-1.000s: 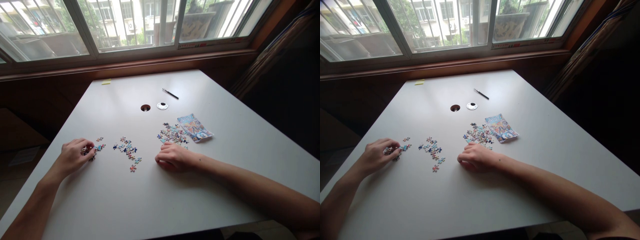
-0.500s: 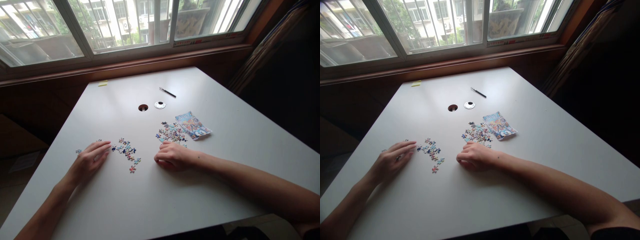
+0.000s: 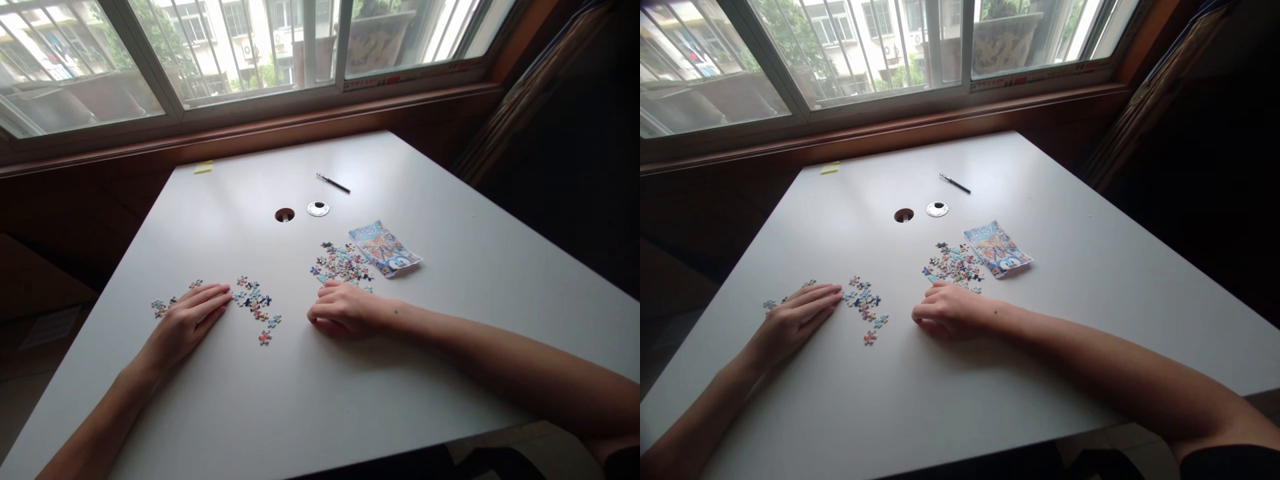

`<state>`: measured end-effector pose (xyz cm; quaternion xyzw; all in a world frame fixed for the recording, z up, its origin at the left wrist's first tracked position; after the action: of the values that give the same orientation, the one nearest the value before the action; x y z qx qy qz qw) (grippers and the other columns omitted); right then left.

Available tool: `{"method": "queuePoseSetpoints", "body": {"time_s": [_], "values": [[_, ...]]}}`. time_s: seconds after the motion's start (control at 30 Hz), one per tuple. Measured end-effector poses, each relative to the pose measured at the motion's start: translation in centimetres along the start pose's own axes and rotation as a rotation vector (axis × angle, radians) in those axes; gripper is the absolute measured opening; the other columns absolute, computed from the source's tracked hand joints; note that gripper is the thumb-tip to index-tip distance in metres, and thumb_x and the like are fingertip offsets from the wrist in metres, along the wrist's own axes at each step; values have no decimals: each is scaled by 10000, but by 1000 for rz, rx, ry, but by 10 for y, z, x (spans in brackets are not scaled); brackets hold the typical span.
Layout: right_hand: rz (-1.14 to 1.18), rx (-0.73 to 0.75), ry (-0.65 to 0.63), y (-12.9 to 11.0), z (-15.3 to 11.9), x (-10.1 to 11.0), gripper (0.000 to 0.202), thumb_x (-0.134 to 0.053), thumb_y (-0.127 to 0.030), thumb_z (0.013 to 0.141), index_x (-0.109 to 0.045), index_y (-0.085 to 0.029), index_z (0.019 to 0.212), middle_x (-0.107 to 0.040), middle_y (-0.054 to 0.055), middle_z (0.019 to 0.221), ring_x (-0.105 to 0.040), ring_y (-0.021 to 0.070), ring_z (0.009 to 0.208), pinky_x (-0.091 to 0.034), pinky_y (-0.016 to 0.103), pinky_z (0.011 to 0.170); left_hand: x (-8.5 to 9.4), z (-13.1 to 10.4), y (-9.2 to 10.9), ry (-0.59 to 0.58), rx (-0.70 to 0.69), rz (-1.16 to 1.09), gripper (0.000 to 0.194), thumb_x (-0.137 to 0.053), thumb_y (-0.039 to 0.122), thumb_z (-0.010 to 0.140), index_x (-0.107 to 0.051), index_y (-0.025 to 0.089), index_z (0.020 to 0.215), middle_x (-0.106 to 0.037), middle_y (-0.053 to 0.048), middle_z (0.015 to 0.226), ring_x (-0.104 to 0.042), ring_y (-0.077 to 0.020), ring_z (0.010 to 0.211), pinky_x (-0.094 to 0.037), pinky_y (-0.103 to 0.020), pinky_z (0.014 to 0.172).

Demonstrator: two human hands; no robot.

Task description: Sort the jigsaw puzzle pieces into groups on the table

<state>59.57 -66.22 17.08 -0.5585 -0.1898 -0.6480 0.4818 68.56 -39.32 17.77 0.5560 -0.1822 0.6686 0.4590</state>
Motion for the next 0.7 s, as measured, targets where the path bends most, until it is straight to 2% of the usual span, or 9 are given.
{"method": "queuePoseSetpoints", "body": {"time_s": [0.17, 0.3, 0.6, 0.7], "values": [[-6, 0, -12, 0, 0, -1, 106, -482, -203, 967, -583, -199, 934, -639, 13, 738, -510, 140, 696, -333, 287, 760, 1, -1, -2, 33, 27, -19, 247, -572, 248, 971, -726, 285, 1161, -710, -59, 1235, -661, -248, 1143, -513, -440, 1044], [-14, 3, -9, 0, 0, 0, 113, -480, -202, 966, -584, -196, 923, -633, 12, 733, -507, 139, 691, -335, 289, 753, 2, 0, 0, 30, 52, -9, 167, -575, 223, 957, -712, 250, 1049, -712, -59, 1196, -665, -228, 1098, -488, -410, 1055], [-1, -4, -4, 0, 0, 0, 128, -473, -210, 973, -592, -193, 929, -631, 13, 731, -497, 140, 689, -339, 289, 753, 0, 2, 0, 15, 95, -6, 136, -615, 229, 882, -623, 223, 1018, -704, -52, 1073, -667, -214, 997, -429, -416, 1086], [4, -11, 2, 1, -1, 0, 119, -480, -216, 971, -593, -197, 941, -633, 11, 736, -502, 142, 697, -343, 286, 764, 6, 2, 0, 38, 95, 17, 146, -633, 255, 866, -629, 224, 1009, -709, -45, 1038, -671, -221, 975, -456, -395, 1030]]}}
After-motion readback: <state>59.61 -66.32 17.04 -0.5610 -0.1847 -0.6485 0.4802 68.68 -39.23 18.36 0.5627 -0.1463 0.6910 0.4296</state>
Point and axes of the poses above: each hand's wrist, its own z-axis towards the middle knuckle, its own x-axis out of the back of the hand, y = z × x, the point moved 7 cm from there along z, towards the middle knuckle
